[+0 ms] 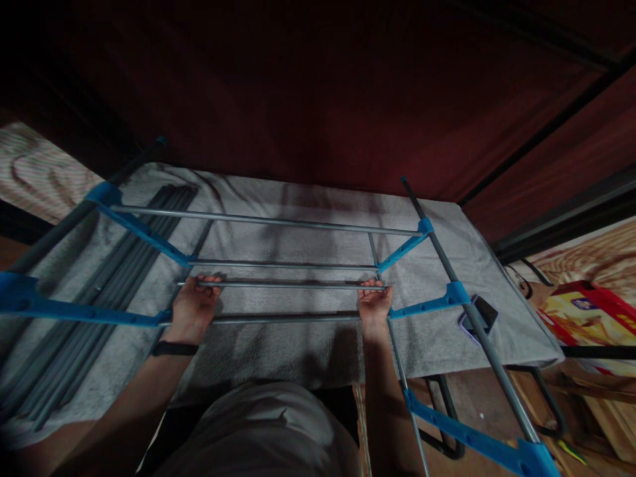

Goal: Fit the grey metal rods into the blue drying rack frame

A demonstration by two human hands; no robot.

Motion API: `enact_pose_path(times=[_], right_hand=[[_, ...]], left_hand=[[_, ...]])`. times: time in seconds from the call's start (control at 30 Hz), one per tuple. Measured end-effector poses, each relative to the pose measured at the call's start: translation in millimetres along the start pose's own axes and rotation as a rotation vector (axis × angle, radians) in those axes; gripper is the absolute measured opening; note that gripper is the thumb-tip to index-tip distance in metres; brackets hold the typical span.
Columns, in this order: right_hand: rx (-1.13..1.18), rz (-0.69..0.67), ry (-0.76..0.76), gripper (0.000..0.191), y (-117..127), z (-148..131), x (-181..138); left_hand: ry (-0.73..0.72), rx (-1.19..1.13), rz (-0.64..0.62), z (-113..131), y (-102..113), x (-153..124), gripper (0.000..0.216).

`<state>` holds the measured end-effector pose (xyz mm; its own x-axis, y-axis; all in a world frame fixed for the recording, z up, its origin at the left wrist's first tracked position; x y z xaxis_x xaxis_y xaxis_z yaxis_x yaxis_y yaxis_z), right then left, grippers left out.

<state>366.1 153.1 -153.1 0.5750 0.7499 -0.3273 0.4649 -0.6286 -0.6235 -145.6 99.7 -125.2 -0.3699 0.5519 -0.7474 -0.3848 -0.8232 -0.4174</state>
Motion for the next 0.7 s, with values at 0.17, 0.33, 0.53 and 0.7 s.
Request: enact_pose_path(times=[0.17, 0.33, 0.53, 0.7], right_hand=[[-0.034, 0.014, 0.006, 0.046, 4.1, 0.6, 1.7], [-0.036, 0.004, 0.012, 0.045, 3.6, 0.4, 2.8], [-0.038, 0.027, -0.007, 0.047, 4.5, 1.5, 1.9], [-0.065, 0.012, 0.003, 0.045, 3.7, 0.5, 2.5]], left_hand=[[-0.007, 0.005, 0.007, 0.4, 0.6, 0.9, 0.036], [-0.003, 0.011, 0.010, -0.2, 1.6, 1.9, 0.037], [-0.001, 0.005, 0.000, -0.3, 0.4, 1.7, 0.037], [-0.005, 0.002, 0.000, -0.3, 0.8, 0.6, 0.036]])
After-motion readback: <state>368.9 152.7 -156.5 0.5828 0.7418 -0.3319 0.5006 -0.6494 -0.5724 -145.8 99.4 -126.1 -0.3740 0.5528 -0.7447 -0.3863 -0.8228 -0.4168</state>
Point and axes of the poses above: each hand's wrist, its own x-axis towards the middle knuckle, its own y-axis out of the back of the hand, z = x × y, the point moved 10 cm from there along x, towards the middle knuckle, and after that the axes turned 14 degrees about y, right-handed, at the moved point
